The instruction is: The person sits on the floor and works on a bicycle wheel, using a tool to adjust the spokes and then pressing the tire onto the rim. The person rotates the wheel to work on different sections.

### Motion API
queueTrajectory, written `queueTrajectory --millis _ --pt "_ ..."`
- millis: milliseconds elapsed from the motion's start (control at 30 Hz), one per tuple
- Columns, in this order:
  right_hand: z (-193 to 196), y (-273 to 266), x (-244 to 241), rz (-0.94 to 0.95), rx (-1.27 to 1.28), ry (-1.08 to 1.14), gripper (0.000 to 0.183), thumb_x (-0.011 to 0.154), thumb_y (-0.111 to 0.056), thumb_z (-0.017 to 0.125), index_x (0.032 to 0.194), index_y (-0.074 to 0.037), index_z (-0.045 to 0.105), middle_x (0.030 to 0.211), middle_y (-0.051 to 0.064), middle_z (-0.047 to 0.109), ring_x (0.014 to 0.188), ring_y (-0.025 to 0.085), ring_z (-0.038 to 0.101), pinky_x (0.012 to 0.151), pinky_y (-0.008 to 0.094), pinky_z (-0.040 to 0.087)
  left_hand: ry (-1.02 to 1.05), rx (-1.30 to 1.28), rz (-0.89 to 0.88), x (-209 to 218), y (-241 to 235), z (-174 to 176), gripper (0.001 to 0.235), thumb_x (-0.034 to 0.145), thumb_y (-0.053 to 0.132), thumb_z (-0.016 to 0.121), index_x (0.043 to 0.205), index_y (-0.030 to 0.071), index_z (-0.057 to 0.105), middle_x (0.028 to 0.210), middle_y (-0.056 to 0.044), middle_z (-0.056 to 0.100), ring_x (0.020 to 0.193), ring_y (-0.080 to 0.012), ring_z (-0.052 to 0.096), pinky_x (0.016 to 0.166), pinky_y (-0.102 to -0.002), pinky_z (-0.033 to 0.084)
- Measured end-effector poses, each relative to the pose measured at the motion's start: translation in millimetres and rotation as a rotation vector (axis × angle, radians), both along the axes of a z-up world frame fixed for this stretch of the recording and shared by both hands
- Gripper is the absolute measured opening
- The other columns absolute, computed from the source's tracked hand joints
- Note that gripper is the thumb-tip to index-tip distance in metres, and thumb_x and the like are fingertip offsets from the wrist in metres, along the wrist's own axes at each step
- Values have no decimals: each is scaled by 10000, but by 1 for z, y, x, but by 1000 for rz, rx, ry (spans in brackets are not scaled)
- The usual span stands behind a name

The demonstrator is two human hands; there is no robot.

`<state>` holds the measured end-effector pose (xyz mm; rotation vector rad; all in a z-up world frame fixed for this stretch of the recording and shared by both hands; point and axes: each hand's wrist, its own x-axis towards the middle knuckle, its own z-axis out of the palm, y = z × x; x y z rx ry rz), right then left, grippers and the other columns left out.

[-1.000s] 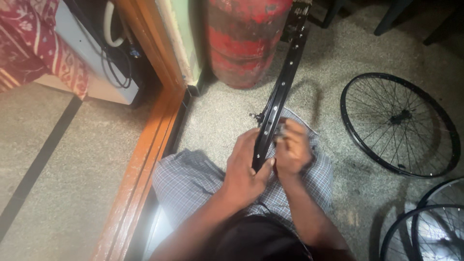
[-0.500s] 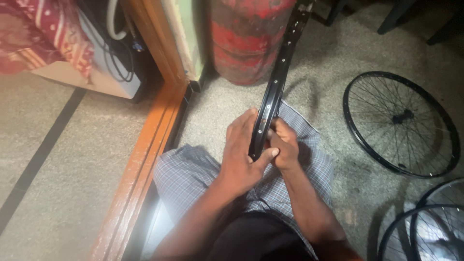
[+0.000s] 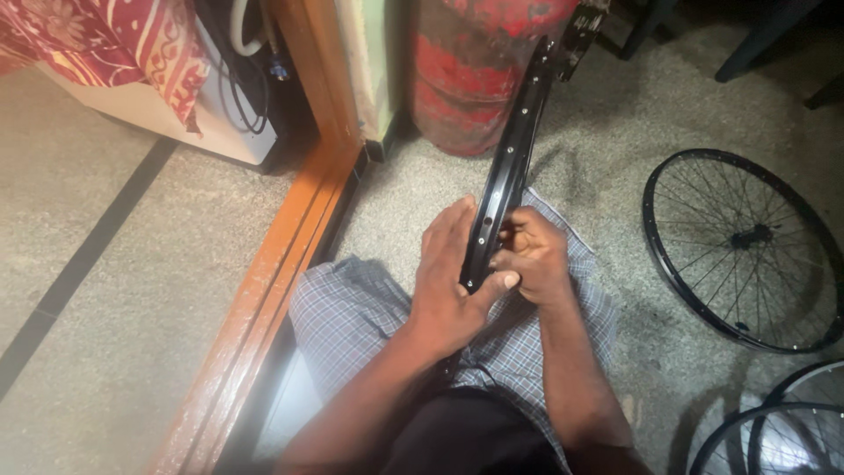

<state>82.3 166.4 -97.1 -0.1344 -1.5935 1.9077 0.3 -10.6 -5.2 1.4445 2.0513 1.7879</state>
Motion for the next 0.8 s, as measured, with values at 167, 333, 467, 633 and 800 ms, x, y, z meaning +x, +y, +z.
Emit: queueTrajectory --millis 167,333,467,633,800 --pt "-18 -1 1 -336 506 -271 201 900 1 754 1070 -28 651 884 19 692 779 102 684 704 262 545 -23 -31 -60 9 5 4 857 851 327 799 1513 -73 430 1583 -314 395 1484 -466 399 1253 -525 325" --pt "-22 9 18 -218 178 -268 332 872 -87 781 1156 -12 624 969 53 682 831 135 681 683 272 545 46 -50 -80 22 15 7 847 852 396 784 1473 -85 469 1597 -316 383 1511 -492 357 1262 -546 310" --pt "-7 15 36 19 -211 -126 628 722 -135 806 1291 -20 567 1119 72 682 978 154 691 783 267 568 63 -51 -116 29 19 8 830 906 432 759 1477 -96 468 1611 -318 379 1541 -495 345 1284 -551 312" --pt "-1 16 63 140 -482 -27 725 635 -106 790 1307 87 596 1133 167 715 998 246 717 896 322 582 64 -54 -130 35 20 8 806 915 404 742 1472 -109 465 1593 -330 383 1525 -500 348 1279 -561 301" --pt "-19 18 51 181 -187 2 537 714 -25 761 1225 98 653 1102 139 728 952 211 709 835 305 564 49 -76 -128 35 17 9 817 876 340 771 1465 -128 451 1589 -326 392 1519 -500 346 1267 -541 296"
